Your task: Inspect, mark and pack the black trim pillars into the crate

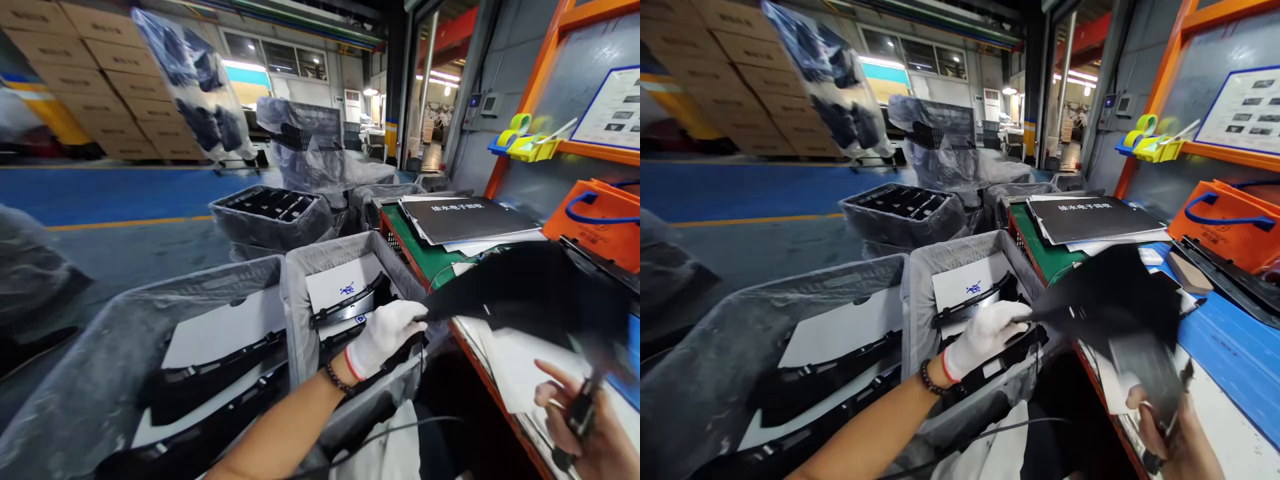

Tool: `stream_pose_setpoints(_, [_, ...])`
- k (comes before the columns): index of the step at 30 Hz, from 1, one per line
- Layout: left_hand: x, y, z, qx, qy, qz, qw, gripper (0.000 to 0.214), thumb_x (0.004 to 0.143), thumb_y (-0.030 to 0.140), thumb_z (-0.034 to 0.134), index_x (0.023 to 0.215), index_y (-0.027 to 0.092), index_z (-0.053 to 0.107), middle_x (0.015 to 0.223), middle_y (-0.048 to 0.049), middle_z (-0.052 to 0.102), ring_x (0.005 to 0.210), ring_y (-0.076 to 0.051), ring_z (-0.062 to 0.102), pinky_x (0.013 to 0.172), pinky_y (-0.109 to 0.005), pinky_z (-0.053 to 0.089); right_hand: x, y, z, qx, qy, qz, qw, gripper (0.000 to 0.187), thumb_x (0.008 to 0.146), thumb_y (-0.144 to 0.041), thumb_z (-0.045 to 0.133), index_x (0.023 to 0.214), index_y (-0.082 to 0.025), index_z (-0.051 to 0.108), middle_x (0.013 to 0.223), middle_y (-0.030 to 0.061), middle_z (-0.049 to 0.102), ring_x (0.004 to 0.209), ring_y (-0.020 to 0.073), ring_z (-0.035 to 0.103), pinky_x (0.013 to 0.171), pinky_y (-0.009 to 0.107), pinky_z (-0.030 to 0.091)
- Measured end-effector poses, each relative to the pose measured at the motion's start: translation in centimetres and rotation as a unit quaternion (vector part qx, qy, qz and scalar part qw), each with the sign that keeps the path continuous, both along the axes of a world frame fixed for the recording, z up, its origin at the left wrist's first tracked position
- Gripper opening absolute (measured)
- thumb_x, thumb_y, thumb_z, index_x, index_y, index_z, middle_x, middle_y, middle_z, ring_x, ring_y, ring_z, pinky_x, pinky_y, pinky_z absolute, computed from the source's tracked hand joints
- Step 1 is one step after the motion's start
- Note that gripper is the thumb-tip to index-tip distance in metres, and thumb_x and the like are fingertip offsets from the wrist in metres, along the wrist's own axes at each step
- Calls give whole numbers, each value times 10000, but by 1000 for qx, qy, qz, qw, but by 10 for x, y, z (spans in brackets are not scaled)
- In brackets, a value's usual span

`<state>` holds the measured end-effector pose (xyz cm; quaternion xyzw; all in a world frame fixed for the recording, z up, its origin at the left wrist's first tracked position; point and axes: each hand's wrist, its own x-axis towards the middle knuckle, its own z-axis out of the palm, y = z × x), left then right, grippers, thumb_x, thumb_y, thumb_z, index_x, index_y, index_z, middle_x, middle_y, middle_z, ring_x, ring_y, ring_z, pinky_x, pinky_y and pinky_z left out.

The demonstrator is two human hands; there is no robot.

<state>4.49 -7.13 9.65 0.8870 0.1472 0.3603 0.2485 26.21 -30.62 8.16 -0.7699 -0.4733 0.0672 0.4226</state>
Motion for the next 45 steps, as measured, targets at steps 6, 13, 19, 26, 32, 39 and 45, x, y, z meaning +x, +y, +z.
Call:
stream_pose_setpoints(6, [-9,-5,4,-349,-114,37,929,301,905,412,504,881,143,637,911,-45,656,877,-180,585,814,-273,463,-27,0,2,63,316,90,942,477,930,-659,430,1119,-240,559,775,29,608,424,103,382,404,205,334])
stream_pose_setpoints(13, [-10,-9,-9,-477,-162,22,864,383,825,522,603,880,145,648,873,-35,625,807,-167,546,715,-248,453,-50,10,11,-19,136,161,977,344,1001,-529,393,953,-237,569,727,5,548,576,149,482,526,211,407])
stream_pose_setpoints(19, [-13,-26,1,-470,-148,25,870,397,782,543,647,837,152,685,856,-45,631,834,-187,539,769,-270,425,-52,19,7,34,3,194,981,235,1042,-376,363,1201,-273,501,751,-22,602,574,131,566,504,166,461])
stream_pose_setpoints(26, [-18,-57,-3,-509,-101,-92,850,490,777,610,627,936,150,675,864,-55,606,769,-169,511,703,-268,398,-53,14,13,53,-102,201,973,254,1053,-340,351,1280,-271,441,849,-4,634,675,122,631,616,142,520])
stream_pose_setpoints(32, [-9,-86,-6,-517,5,-181,837,601,714,700,626,905,130,641,810,-48,582,720,-158,497,632,-251,391,-60,11,35,91,-159,196,963,219,1068,-305,322,1215,-237,469,879,18,614,724,120,621,653,151,493])
stream_pose_setpoints(39, [-14,-111,-30,-510,125,-200,827,637,726,765,529,913,161,601,817,-28,601,716,-155,507,652,-250,416,-64,-19,26,-51,-192,169,966,322,1077,-330,279,852,-212,476,676,-32,498,524,114,523,494,224,359])
stream_pose_setpoints(45, [-17,-112,-31,-480,150,-199,841,613,705,758,565,894,176,611,841,-29,607,766,-176,524,665,-252,427,-73,-18,14,-66,-287,123,948,423,1079,-319,233,696,-213,377,558,-52,399,423,116,411,449,258,253])
